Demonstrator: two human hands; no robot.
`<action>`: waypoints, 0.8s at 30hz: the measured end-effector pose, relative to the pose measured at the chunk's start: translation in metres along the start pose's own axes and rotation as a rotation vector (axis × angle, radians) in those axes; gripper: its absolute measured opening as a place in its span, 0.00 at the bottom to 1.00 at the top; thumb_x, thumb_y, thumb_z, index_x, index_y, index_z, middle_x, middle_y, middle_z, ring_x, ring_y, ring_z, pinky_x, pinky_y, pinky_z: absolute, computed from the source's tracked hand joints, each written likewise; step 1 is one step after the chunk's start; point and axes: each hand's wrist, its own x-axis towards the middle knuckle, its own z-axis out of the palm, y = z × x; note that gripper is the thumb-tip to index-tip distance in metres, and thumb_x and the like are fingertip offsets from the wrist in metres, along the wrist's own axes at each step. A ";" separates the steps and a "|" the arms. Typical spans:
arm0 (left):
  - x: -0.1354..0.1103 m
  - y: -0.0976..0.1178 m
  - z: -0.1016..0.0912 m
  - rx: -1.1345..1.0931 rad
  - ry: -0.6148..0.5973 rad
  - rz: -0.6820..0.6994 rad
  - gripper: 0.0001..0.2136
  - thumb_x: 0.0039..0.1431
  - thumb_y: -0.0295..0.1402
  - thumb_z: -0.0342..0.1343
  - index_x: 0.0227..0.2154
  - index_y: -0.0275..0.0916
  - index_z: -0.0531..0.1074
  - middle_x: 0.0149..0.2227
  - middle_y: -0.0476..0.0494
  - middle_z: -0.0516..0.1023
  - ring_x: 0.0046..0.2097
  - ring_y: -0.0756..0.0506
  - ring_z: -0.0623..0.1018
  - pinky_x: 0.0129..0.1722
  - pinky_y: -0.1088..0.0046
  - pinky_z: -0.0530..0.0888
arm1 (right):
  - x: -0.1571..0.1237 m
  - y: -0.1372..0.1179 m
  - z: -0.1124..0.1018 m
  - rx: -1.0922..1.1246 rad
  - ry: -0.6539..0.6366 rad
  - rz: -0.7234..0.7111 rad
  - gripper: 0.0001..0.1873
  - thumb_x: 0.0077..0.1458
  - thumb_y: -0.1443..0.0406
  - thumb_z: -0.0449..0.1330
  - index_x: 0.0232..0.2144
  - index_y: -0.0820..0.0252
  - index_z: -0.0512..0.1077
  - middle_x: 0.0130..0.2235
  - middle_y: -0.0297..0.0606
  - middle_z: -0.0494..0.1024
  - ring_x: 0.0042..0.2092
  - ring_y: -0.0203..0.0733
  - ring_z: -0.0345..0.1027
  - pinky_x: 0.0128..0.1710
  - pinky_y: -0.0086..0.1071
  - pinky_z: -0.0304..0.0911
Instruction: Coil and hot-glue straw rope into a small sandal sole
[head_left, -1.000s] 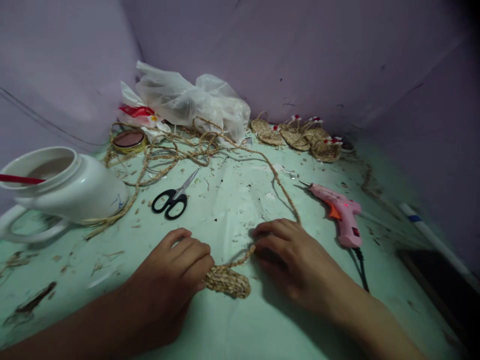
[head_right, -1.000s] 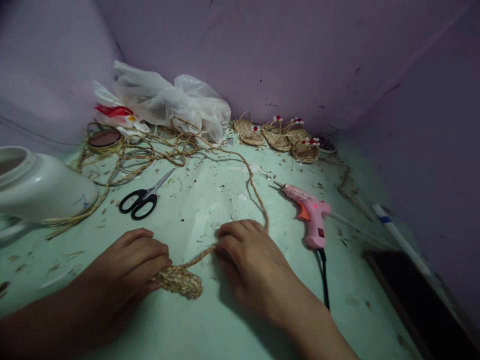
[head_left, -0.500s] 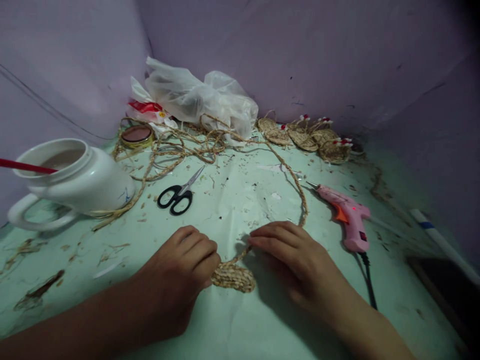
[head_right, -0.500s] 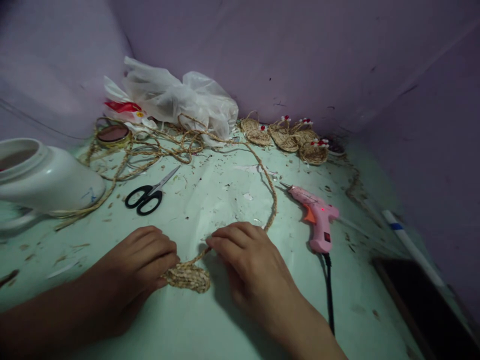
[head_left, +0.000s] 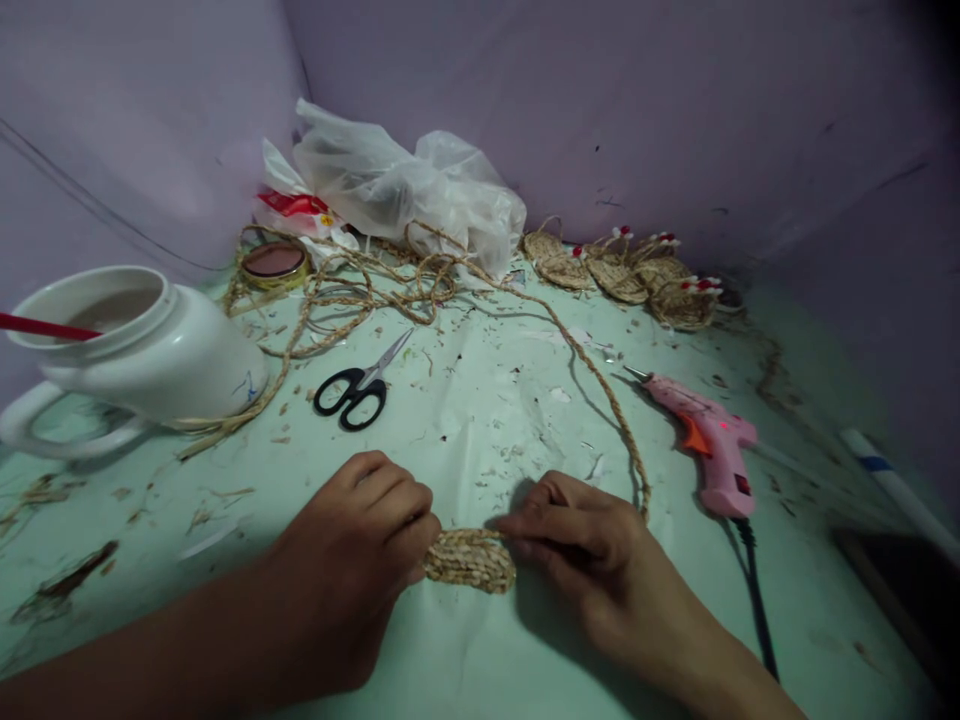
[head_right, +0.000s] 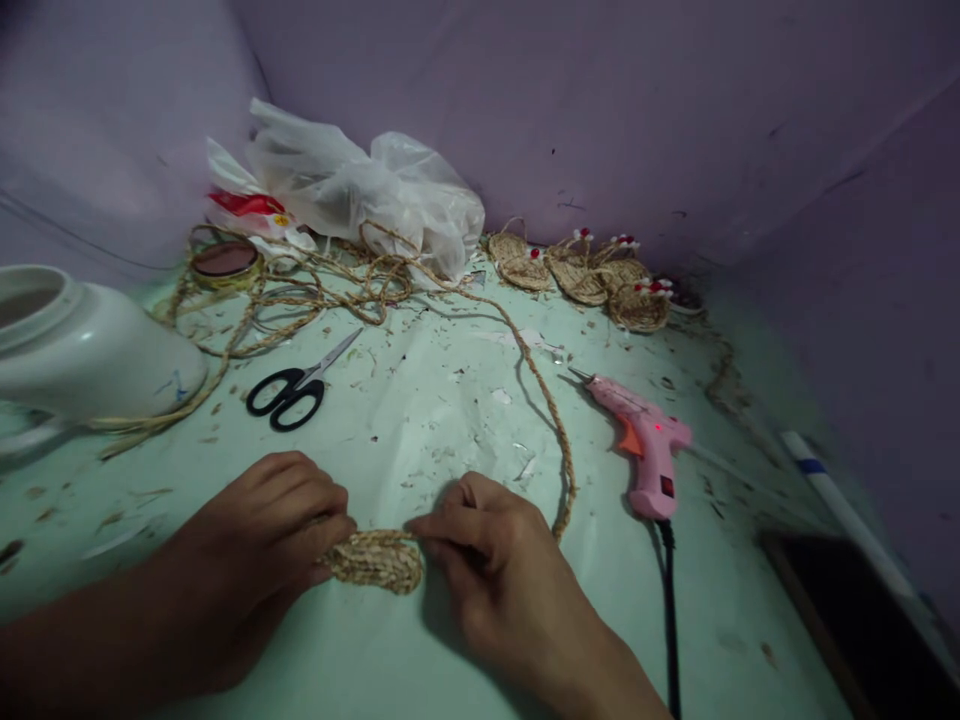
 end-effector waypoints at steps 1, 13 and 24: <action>0.000 0.000 0.001 -0.001 0.004 -0.009 0.08 0.50 0.22 0.46 0.31 0.38 0.66 0.32 0.44 0.68 0.35 0.42 0.65 0.39 0.58 0.63 | -0.001 0.000 0.001 0.003 0.014 0.028 0.15 0.54 0.74 0.53 0.34 0.58 0.79 0.27 0.36 0.70 0.29 0.37 0.66 0.27 0.30 0.61; -0.001 0.000 0.003 -0.008 0.029 -0.008 0.07 0.52 0.22 0.45 0.31 0.38 0.65 0.32 0.45 0.67 0.34 0.43 0.65 0.38 0.58 0.61 | -0.005 -0.007 -0.003 0.023 -0.028 0.202 0.15 0.52 0.74 0.54 0.33 0.57 0.79 0.28 0.35 0.73 0.31 0.37 0.67 0.29 0.30 0.60; -0.002 0.002 0.001 -0.011 0.040 -0.036 0.09 0.52 0.22 0.44 0.32 0.39 0.68 0.32 0.45 0.69 0.34 0.43 0.66 0.38 0.59 0.62 | -0.010 -0.006 -0.001 0.051 0.018 0.341 0.09 0.45 0.73 0.56 0.25 0.58 0.75 0.29 0.35 0.78 0.30 0.39 0.71 0.31 0.33 0.63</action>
